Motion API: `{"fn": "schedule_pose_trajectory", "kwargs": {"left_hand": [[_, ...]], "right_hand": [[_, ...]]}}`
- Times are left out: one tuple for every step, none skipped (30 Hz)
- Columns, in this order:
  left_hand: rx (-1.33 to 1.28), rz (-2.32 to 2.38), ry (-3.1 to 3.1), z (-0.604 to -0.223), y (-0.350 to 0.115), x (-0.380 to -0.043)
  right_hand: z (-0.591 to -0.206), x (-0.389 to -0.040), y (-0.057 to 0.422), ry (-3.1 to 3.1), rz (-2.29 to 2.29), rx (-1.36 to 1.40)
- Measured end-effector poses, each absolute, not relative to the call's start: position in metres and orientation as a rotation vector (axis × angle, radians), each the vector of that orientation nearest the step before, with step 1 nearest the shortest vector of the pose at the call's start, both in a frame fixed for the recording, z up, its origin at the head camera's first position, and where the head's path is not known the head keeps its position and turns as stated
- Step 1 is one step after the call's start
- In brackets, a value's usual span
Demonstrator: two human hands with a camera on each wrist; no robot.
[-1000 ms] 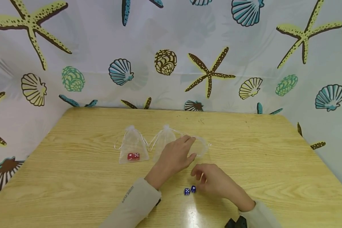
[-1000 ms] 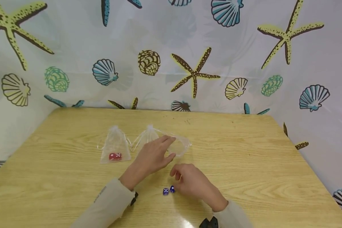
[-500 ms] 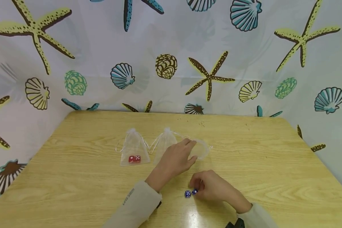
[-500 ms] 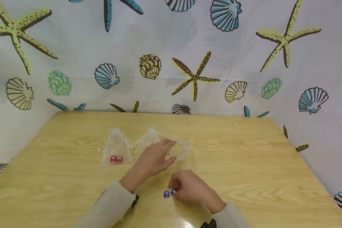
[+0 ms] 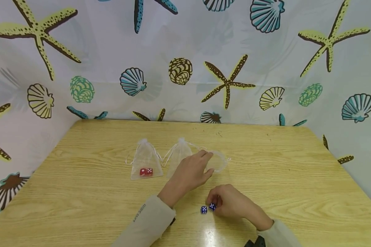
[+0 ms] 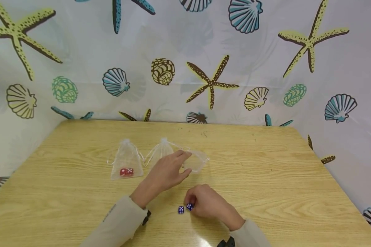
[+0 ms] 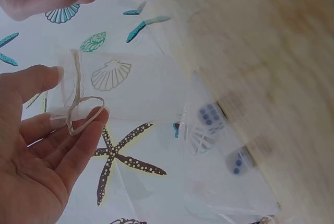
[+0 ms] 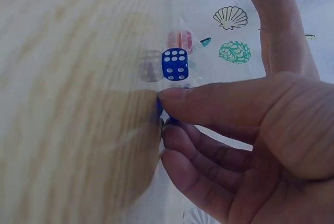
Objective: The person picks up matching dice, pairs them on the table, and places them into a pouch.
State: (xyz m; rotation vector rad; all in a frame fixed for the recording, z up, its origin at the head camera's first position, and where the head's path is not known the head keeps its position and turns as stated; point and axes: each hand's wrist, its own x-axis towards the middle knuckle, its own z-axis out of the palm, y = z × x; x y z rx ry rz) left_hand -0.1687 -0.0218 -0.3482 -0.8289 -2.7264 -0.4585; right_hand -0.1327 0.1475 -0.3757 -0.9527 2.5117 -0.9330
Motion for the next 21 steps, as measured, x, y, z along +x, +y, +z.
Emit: {"fn": "schedule_pose_trajectory", "kwargs": {"left_hand": [[-0.830,-0.460,-2.725,-0.348,-0.022,-0.169],[-0.830,-0.461,-2.725,-0.348,-0.022,-0.169],[-0.831,-0.461,-2.723,-0.348,-0.022,-0.169],[-0.833,-0.463,-2.722,-0.348,-0.022,-0.169],[-0.835,-0.463,-2.722,-0.348,-0.022,-0.168],[-0.837,-0.464,-2.721,-0.348,-0.022,-0.168],[-0.839,-0.465,-2.719,-0.348,-0.022,-0.168],[-0.840,-0.462,-2.718,-0.348,-0.022,-0.168],[-0.841,-0.462,-2.717,-0.348,-0.022,-0.168],[-0.843,-0.461,-2.717,-0.348,-0.022,-0.168],[-0.844,-0.464,-2.718,-0.347,-0.021,-0.168],[-0.845,-0.467,-2.719,-0.347,-0.021,-0.168],[-0.847,-0.473,-2.720,-0.347,-0.021,-0.168],[-0.849,-0.478,-2.723,-0.347,-0.021,-0.168],[-0.850,-0.488,-2.725,-0.346,-0.021,-0.167],[-0.852,-0.495,-2.725,-0.346,-0.021,-0.167],[-0.852,-0.502,-2.728,-0.345,-0.021,-0.166],[-0.851,-0.508,-2.729,-0.345,-0.020,-0.166],[-0.850,-0.515,-2.730,-0.345,-0.020,-0.166],[-0.848,-0.518,-2.732,-0.345,-0.020,-0.166],[-0.847,-0.522,-2.733,-0.345,-0.020,-0.165]], "right_hand": [[-0.376,-0.133,0.147,2.515,-0.929,-0.958],[-0.375,-0.133,0.148,2.521,-0.923,-0.966],[-0.374,-0.132,0.148,2.523,-0.922,-0.963],[-0.373,-0.132,0.149,2.531,-0.920,-0.960],[-0.371,-0.132,0.149,2.542,-0.917,-0.954],[-0.369,-0.132,0.151,2.559,-0.912,-0.958],[-0.366,-0.133,0.152,2.581,-0.907,-0.963],[-0.363,-0.133,0.154,2.603,-0.904,-0.963],[-0.360,-0.133,0.155,2.622,-0.907,-0.956],[-0.357,-0.134,0.157,2.648,-0.903,-0.957],[-0.353,-0.134,0.159,2.671,-0.899,-0.957],[-0.350,-0.135,0.160,2.689,-0.901,-0.957],[-0.346,-0.135,0.162,2.706,-0.903,-0.949],[-0.343,-0.135,0.163,2.722,-0.905,-0.940],[-0.339,-0.135,0.164,2.737,-0.908,-0.927],[-0.335,-0.134,0.165,2.756,-0.909,-0.917],[-0.331,-0.134,0.166,2.773,-0.914,-0.908],[-0.328,-0.134,0.166,2.793,-0.920,-0.901],[-0.324,-0.134,0.167,2.817,-0.925,-0.891],[-0.321,-0.134,0.167,2.847,-0.931,-0.881],[-0.318,-0.135,0.168,2.880,-0.936,-0.869]]}}
